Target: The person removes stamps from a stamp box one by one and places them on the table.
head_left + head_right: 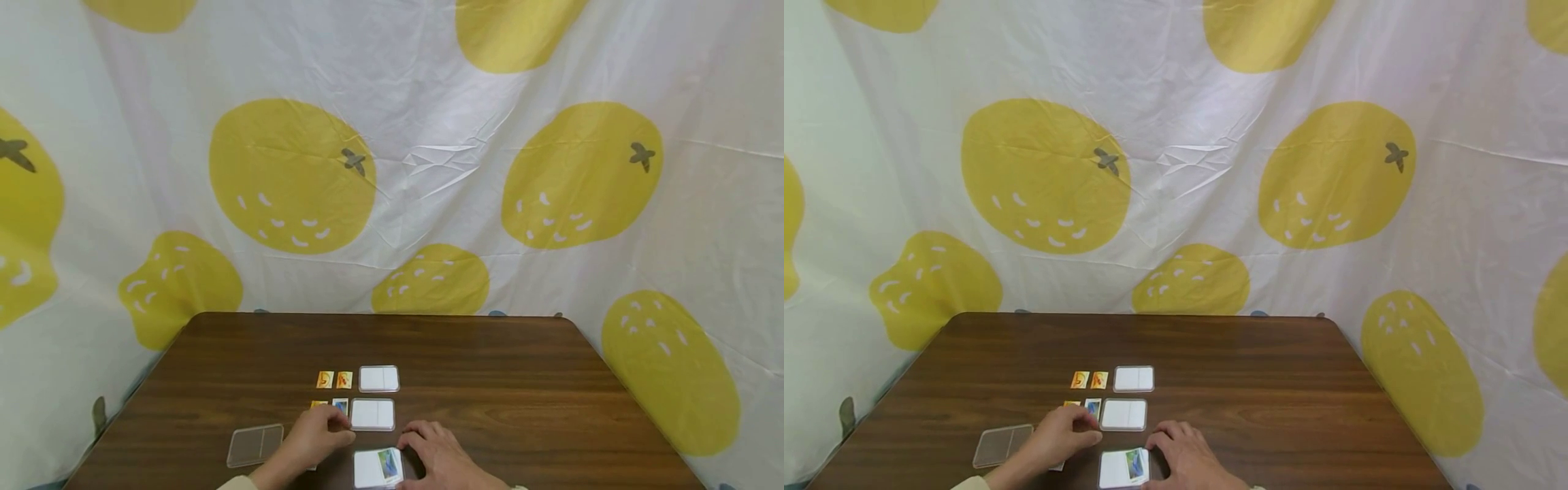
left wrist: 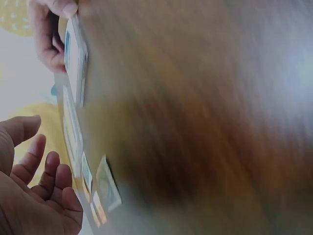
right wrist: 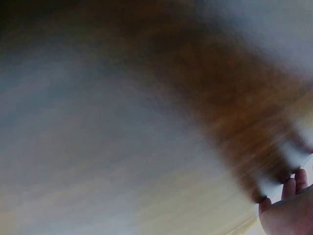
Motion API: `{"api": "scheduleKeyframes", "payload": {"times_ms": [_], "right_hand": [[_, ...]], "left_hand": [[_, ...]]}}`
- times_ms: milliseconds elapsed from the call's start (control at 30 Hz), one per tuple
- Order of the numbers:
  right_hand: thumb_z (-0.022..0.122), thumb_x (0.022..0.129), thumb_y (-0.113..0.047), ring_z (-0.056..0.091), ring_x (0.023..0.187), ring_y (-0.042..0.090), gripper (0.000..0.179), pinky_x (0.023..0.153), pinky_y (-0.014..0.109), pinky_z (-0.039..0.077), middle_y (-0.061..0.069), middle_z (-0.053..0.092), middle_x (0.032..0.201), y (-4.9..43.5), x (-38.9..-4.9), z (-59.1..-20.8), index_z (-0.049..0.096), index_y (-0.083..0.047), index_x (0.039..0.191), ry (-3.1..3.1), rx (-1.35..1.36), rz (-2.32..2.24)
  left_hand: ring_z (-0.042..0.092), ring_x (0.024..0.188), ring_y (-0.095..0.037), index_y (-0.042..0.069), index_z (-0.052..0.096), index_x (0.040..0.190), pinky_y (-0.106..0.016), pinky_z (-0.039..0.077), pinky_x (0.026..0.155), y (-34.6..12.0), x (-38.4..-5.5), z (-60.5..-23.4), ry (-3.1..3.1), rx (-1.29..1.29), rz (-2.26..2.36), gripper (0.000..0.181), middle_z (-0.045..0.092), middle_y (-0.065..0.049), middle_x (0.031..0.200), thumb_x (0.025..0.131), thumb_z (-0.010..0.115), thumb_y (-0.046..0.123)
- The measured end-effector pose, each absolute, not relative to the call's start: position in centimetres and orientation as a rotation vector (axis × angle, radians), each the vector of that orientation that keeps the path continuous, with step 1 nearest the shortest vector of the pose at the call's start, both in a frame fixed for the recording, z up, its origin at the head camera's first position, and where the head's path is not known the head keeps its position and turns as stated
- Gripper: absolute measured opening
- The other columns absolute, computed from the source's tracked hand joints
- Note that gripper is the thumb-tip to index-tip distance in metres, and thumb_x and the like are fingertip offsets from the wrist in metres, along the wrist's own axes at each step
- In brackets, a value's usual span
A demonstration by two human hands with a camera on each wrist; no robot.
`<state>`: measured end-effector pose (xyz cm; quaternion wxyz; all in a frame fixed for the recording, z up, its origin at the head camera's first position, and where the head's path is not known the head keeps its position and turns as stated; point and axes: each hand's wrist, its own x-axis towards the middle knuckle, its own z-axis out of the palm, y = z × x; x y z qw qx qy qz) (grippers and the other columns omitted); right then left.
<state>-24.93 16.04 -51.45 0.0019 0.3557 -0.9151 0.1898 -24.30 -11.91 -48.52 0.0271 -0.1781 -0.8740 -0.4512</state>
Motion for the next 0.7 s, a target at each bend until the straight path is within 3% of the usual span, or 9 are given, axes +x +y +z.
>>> {"api": "scheduleKeyframes", "payload": {"times_ms": [700], "right_hand": [[0.069,0.083,-0.062,0.048,0.118,0.029,0.053,0.094,0.061,0.039,0.005,0.051,0.132,16.1,-25.1,-51.6,0.059,-0.024,0.118,-2.889,1.119,0.609]], "left_hand": [[0.059,0.073,-0.007,0.01,0.074,0.083,-0.028,0.047,0.065,-7.9,-24.2,-50.8,-2.699,-0.697,-1.302,0.015,0.066,0.008,0.077,0.076,0.082,0.021]]}}
